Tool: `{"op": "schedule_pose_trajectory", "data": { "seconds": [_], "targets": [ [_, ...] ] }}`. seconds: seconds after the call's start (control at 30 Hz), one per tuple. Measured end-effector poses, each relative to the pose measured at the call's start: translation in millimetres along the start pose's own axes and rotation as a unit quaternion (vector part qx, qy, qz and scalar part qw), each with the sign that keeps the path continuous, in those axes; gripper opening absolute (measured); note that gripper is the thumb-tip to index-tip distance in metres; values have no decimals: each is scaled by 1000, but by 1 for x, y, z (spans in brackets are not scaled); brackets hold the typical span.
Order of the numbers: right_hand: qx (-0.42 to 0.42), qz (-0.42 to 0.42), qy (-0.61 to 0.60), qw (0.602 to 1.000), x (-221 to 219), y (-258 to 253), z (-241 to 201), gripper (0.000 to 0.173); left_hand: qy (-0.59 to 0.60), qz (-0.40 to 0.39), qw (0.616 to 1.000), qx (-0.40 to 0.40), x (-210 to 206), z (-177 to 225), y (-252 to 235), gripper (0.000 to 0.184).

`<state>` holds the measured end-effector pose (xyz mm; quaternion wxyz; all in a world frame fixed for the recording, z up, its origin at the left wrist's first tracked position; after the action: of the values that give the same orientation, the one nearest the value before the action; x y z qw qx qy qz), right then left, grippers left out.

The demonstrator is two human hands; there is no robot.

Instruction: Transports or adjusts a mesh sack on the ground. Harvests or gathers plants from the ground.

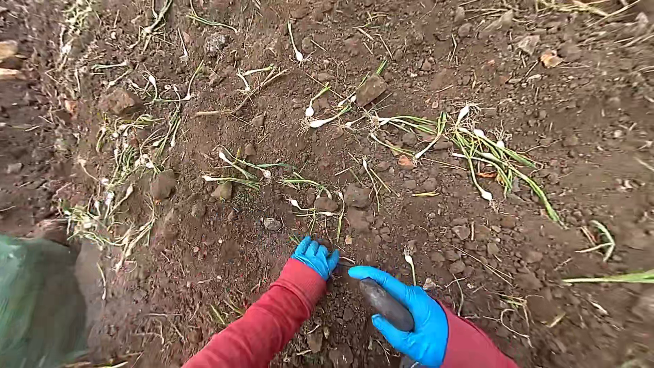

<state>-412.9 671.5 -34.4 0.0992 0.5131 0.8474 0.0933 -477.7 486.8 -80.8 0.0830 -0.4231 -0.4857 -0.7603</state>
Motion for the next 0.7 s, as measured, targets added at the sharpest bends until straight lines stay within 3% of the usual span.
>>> {"op": "schedule_pose_trajectory", "data": {
  "seconds": [0.03,0.1,0.13,0.17,0.23,0.3,0.37,0.43,0.5,0.57,0.6,0.63,0.7],
  "targets": [
    [7,-1,-1,1000,-1,2,0,70,26,17,999,25,-4,-1,-11,46],
    [34,13,-13,999,4,5,4,68,68,136,986,73,17,-19,-35,39],
    [38,17,-17,999,2,11,6,68,80,128,987,54,29,-21,-48,45],
    [33,18,-21,999,-3,20,7,67,73,62,995,6,37,-21,-62,51],
    [14,15,-19,1000,-1,23,4,66,-26,-28,997,-62,69,-45,-97,48],
    [-1,11,-11,1000,5,20,2,65,-55,53,997,22,123,-108,-114,38],
    [-9,4,-10,1000,-1,24,6,68,27,219,960,172,183,-160,-86,39],
    [-26,-17,-1,1000,-4,26,9,70,98,345,894,270,218,-177,-42,46],
    [-68,-65,49,994,-4,21,4,75,148,320,887,299,202,-157,-21,38],
    [-130,-160,111,972,-5,10,-11,80,177,173,933,261,140,-119,-20,34],
    [-147,-202,131,959,-6,5,-17,84,151,106,963,198,111,-88,-23,29],
    [-143,-230,145,952,-9,3,-17,88,84,68,990,90,88,-48,-29,25],
    [-131,-284,172,934,-21,7,-13,94,-48,45,985,-158,57,44,-44,45]
  ]
}}
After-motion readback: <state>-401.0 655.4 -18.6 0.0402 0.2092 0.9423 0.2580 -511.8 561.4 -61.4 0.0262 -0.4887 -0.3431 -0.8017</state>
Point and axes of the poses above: each hand's wrist, its own y-axis away from the middle knuckle, its own x-axis out of the back of the hand, z = x × y, the point moved 5 cm from there along -y, towards the middle knuckle, and after that the axes turned 6 degrees about -x, right-handed, at the moved point
